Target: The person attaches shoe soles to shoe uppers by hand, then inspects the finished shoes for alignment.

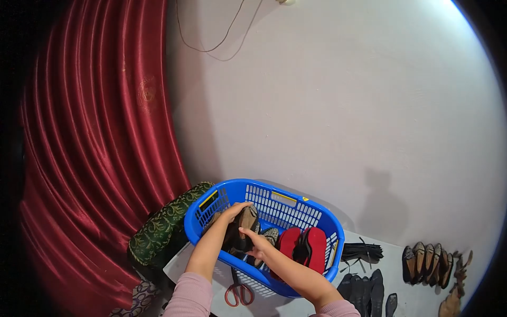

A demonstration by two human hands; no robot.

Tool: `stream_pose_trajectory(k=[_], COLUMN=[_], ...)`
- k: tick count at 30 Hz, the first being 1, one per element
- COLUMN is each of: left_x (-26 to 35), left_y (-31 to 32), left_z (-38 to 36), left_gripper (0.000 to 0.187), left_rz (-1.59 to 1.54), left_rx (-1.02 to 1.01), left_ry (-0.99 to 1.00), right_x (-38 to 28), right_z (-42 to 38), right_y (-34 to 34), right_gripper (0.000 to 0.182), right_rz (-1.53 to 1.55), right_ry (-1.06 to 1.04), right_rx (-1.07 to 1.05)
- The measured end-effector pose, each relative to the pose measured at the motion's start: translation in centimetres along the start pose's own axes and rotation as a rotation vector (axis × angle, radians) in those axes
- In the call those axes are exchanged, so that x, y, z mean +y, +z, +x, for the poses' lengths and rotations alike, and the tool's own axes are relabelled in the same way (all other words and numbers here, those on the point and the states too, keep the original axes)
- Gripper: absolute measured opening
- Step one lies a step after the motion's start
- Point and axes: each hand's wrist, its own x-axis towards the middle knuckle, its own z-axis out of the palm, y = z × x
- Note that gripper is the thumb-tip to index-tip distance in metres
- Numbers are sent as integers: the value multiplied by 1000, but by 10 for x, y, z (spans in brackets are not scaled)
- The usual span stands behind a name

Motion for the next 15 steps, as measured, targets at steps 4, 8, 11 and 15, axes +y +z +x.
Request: stream_pose_trajectory(k=[4,8,11,15], left_x=[-8,-20,-29,-44], left_y=[-20,-19,-19,-12], left_z=[10,14,11,19], left_gripper=[63,57,54,48], left_rz=[51,126,190,584], left_rx=[-17,-27,123,494], left_ry=[-25,54,82,161], right_x=[26,50,84,91], right_z=[61,73,108,114], right_y=[-8,12,8,5], right_gripper=[57,46,46,43], right_rz=[38,140,-37,-102], right_ry=[-6,-49,-33,-68], right_rx=[-33,-32,51,5])
